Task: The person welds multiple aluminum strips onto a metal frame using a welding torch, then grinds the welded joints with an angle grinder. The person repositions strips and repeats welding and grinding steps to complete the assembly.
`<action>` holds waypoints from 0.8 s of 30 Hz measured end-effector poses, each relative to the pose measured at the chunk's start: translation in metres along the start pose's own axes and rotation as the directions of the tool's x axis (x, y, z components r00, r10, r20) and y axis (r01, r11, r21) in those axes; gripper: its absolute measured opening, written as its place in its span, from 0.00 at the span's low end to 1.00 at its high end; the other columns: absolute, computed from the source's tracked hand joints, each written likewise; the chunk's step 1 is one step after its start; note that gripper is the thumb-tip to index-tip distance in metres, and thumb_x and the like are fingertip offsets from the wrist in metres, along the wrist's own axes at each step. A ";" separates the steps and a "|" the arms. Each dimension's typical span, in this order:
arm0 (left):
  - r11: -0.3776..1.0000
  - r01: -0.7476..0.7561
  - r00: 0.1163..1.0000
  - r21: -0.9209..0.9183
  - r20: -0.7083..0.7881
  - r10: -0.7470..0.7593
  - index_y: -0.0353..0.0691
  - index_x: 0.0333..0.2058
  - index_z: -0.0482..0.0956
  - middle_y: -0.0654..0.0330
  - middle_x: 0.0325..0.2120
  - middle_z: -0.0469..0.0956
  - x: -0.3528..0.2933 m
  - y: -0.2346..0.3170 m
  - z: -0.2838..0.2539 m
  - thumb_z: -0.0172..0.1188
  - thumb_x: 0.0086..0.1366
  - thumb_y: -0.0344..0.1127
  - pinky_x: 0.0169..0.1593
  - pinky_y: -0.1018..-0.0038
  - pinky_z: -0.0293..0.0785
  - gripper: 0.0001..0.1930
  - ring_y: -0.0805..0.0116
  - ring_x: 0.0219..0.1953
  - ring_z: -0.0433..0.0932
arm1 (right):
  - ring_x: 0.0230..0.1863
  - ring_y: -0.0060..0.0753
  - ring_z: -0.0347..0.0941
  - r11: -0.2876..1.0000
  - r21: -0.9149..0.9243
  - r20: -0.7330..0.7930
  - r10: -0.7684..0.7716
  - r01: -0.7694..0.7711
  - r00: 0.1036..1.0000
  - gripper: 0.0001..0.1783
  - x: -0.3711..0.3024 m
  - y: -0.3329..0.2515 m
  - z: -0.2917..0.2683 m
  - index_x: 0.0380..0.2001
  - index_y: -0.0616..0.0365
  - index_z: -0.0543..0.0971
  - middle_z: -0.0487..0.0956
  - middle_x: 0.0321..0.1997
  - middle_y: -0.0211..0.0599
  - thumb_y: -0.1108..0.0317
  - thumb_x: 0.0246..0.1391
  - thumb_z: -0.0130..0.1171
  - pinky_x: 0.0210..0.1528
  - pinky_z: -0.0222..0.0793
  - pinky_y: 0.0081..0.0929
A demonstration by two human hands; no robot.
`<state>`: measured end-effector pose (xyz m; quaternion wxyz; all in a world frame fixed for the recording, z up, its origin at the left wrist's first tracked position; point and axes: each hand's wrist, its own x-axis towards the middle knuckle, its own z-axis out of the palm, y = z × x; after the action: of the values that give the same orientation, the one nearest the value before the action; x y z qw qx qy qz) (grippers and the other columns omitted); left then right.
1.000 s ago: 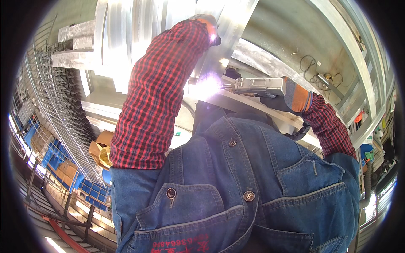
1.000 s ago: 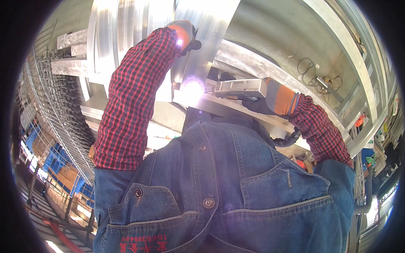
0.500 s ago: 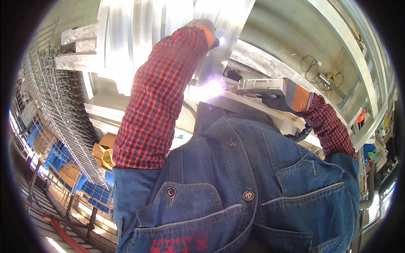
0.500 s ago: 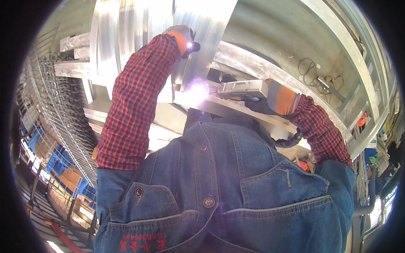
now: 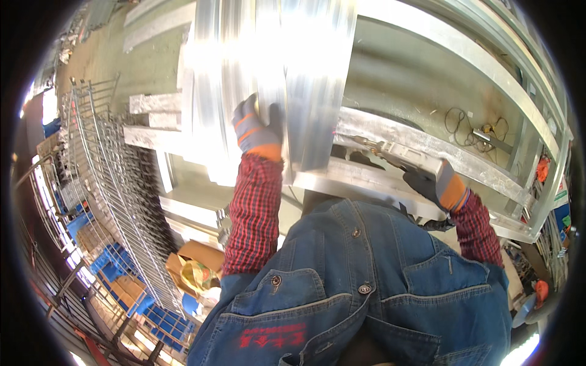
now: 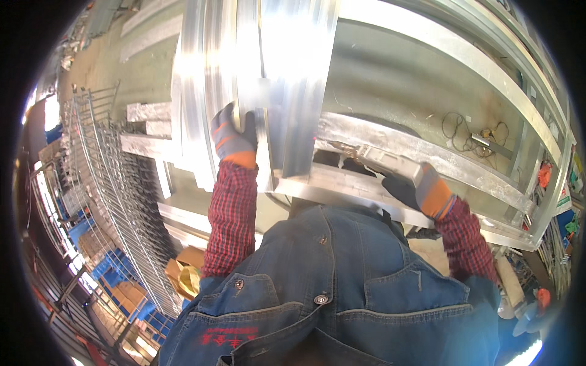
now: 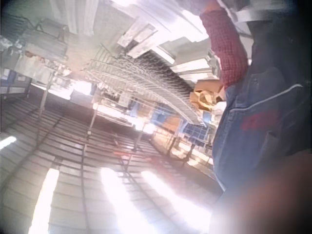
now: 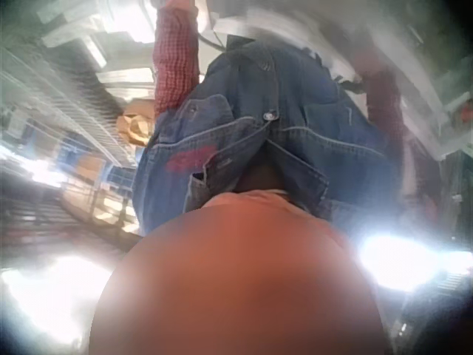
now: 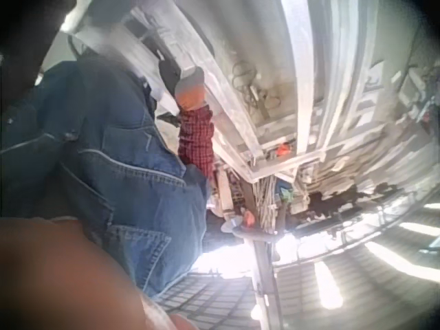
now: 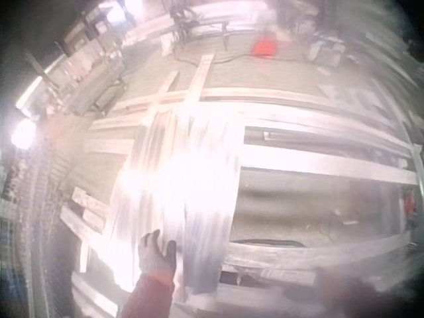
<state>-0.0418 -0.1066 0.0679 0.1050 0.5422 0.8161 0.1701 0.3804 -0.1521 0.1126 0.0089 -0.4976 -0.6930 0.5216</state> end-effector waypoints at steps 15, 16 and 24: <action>0.879 0.343 0.897 0.332 0.161 -0.411 0.41 0.72 0.75 0.49 0.71 0.72 0.043 -0.079 -0.028 0.78 0.57 0.69 0.67 0.54 0.80 0.52 0.46 0.65 0.80 | 0.29 0.38 0.85 0.884 0.465 -0.369 0.250 -0.056 0.895 0.20 -0.053 0.009 0.068 0.54 0.63 0.85 0.89 0.32 0.43 0.60 0.67 0.71 0.35 0.79 0.37; 0.862 0.381 0.867 0.333 0.196 -0.459 0.42 0.73 0.74 0.49 0.72 0.70 0.045 -0.075 -0.026 0.78 0.55 0.70 0.67 0.55 0.80 0.54 0.46 0.65 0.80 | 0.28 0.39 0.84 0.894 0.446 -0.362 0.228 -0.047 0.904 0.19 -0.054 0.010 0.067 0.54 0.63 0.85 0.88 0.32 0.43 0.60 0.68 0.70 0.34 0.79 0.38; 0.886 0.349 0.812 0.304 0.373 -0.448 0.30 0.70 0.73 0.46 0.59 0.82 0.067 -0.085 -0.023 0.82 0.54 0.65 0.55 0.61 0.87 0.56 0.50 0.56 0.86 | 0.37 0.50 0.88 0.943 0.333 -0.458 0.149 0.014 0.876 0.23 -0.054 0.022 0.074 0.58 0.58 0.85 0.90 0.39 0.51 0.57 0.66 0.70 0.40 0.82 0.42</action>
<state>-0.1486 -0.0787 0.0566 0.2562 0.3900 0.8815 -0.0725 0.3831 -0.2433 0.0900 0.2431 -0.6263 -0.5552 0.4903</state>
